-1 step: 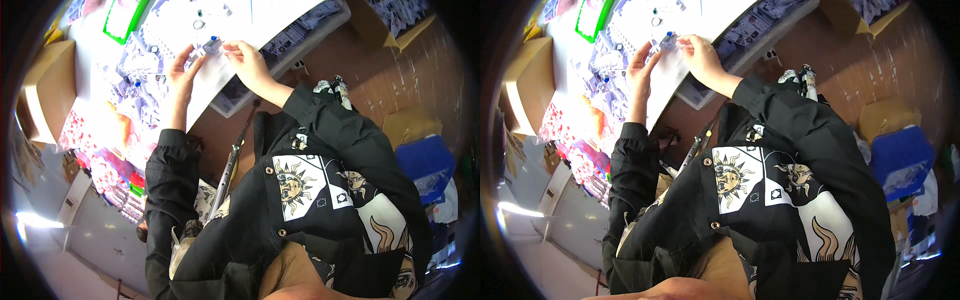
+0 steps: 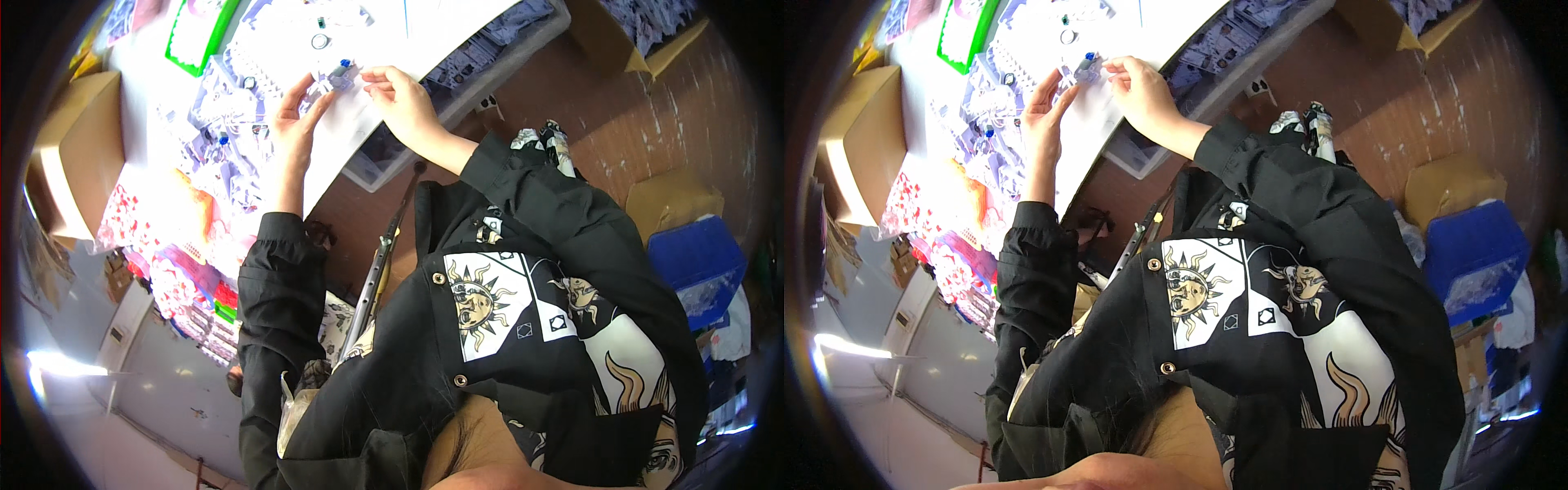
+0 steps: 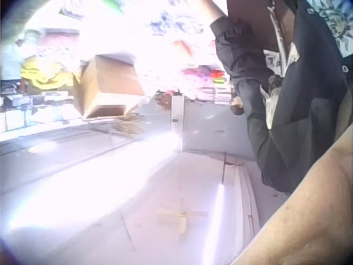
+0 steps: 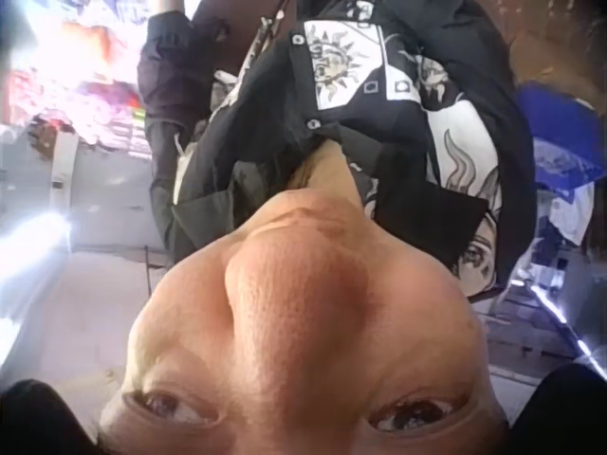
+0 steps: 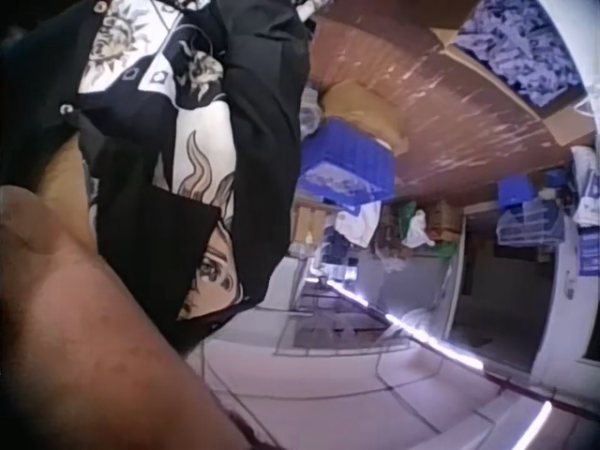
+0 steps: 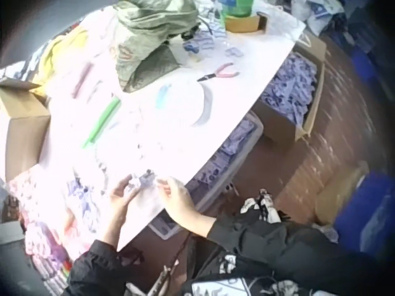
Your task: The person assembles small plastic parts and electronic components into larger units by hand, using glue and a brush to join them.
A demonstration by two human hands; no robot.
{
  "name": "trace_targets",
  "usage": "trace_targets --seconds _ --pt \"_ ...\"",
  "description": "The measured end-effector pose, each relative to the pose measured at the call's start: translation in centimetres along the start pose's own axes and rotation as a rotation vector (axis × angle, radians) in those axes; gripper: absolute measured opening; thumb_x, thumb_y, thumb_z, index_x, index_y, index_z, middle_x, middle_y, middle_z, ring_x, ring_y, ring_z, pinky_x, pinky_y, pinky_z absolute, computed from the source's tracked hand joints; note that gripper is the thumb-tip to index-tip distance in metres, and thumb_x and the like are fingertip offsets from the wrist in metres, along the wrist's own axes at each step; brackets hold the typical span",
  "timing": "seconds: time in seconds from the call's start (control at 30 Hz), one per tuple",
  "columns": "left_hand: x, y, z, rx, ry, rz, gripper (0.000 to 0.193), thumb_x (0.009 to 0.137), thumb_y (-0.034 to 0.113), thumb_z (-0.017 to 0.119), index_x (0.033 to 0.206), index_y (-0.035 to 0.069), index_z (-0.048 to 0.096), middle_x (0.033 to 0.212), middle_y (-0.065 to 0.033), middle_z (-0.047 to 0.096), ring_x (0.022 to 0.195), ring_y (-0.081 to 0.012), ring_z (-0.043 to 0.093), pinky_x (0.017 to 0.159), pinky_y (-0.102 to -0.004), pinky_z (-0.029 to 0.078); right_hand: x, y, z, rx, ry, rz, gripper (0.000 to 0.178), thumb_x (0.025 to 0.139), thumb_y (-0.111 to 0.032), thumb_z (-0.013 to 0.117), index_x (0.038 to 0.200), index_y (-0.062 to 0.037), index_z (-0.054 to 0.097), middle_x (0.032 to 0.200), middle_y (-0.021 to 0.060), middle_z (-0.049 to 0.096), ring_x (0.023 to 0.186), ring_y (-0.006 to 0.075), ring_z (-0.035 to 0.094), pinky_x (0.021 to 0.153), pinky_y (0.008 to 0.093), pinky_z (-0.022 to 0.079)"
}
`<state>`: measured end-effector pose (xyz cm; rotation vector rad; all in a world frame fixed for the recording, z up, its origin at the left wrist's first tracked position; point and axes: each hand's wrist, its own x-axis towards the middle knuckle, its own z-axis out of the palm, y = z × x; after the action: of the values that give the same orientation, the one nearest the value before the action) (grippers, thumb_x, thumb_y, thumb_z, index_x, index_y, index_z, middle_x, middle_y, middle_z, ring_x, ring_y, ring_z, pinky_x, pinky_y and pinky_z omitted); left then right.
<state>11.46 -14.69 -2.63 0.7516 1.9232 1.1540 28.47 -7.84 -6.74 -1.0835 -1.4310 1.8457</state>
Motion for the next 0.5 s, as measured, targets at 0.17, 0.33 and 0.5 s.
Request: trace_targets --seconds 0.17,0.33,0.5 --pt "0.1 0.3 0.3 -0.004 -0.051 0.005 0.050 0.076 0.007 0.077 0.123 0.002 0.059 0.120 -0.0112 0.062 0.111 -0.0187 0.056 0.100 -0.0322 0.040 0.0 0.3 -0.2 0.050 0.050 -0.048 0.022 0.087 0.001 0.051 0.109 0.0018 0.056 0.107 0.0144 0.064 0.093 0.0221 0.066 0.083 0.0318 0.052" --pt "0.2 1.1 1.4 0.370 -0.092 0.120 0.044 0.077 0.009 0.075 0.120 0.005 0.062 0.118 -0.0093 0.063 0.110 -0.0176 0.058 0.097 -0.0327 0.042 0.0 0.5 -0.4 0.061 0.065 -0.064 0.022 0.088 0.000 0.050 0.109 0.0027 0.055 0.107 0.0148 0.065 0.096 0.0231 0.066 0.084 0.0321 0.052" --pt "0.1 0.8 1.2 0.495 -0.088 0.258 0.045 0.076 0.009 0.076 0.119 0.007 0.063 0.117 -0.0103 0.063 0.111 -0.0202 0.058 0.096 -0.0331 0.043 0.0 0.2 -0.3 0.030 0.056 -0.021 0.022 0.091 0.002 0.050 0.112 0.0010 0.055 0.111 0.0124 0.065 0.100 0.0200 0.066 0.086 0.0290 0.052"
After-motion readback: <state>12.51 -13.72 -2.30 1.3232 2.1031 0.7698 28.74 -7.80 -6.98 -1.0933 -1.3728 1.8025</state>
